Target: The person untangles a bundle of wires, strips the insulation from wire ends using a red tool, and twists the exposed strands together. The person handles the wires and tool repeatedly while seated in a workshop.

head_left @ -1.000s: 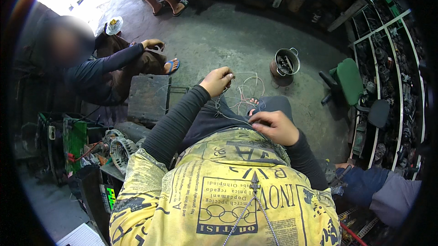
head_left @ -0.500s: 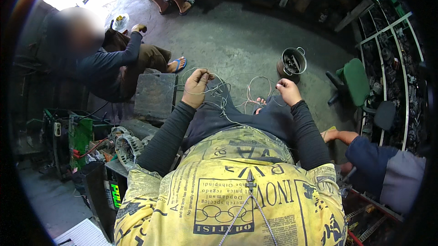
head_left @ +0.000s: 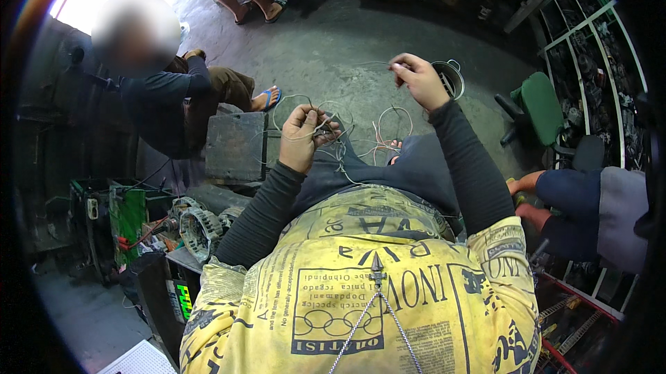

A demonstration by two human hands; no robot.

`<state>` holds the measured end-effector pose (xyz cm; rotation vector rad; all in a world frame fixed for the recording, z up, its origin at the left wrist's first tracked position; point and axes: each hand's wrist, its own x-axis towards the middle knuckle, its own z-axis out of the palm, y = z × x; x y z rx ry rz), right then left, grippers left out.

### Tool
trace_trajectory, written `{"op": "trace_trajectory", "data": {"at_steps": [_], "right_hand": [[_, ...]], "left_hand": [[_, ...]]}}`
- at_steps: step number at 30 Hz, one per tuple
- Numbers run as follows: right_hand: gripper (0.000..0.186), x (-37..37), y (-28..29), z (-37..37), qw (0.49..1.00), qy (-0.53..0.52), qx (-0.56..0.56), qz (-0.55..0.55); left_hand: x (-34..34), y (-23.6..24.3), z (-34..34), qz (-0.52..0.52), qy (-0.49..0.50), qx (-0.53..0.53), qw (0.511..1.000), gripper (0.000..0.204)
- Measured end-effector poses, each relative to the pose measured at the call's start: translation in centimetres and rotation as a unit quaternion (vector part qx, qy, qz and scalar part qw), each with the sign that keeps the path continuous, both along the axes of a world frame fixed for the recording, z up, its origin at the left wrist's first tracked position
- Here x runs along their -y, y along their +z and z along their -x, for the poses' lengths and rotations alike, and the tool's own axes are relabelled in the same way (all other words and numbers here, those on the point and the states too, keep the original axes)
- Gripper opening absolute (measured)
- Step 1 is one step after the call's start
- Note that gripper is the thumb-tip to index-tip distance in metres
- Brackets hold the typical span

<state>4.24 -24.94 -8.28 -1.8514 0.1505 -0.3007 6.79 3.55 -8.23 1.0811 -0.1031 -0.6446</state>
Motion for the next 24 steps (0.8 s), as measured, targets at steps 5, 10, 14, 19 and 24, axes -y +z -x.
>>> {"op": "trace_trajectory", "data": {"at_steps": [5,10,14,19,24], "right_hand": [[0.027,-4.5,-1.4,-1.0,0.885,-0.116,0.096,0.440],[0.029,-8.6,-3.8,4.5,0.957,0.104,-0.262,0.068],[0.025,-11.6,-4.5,7.7,0.932,0.192,-0.304,-0.054],[0.020,-11.4,-3.9,8.3,0.945,0.205,-0.246,-0.067],[0.022,-9.3,-2.3,9.7,0.837,0.178,-0.334,-0.395]], "left_hand": [[1.1,1.4,-0.5,0.011,0.037,0.001,0.999,0.011],[1.5,2.0,-1.1,-0.002,0.049,0.013,0.999,0.011],[3.0,1.7,-1.6,0.000,0.045,-0.006,0.999,0.016],[4.8,-1.1,-4.6,-0.112,-0.078,0.076,0.988,0.026],[1.7,-3.9,-2.9,-0.359,-0.187,0.297,0.865,0.029]]}}
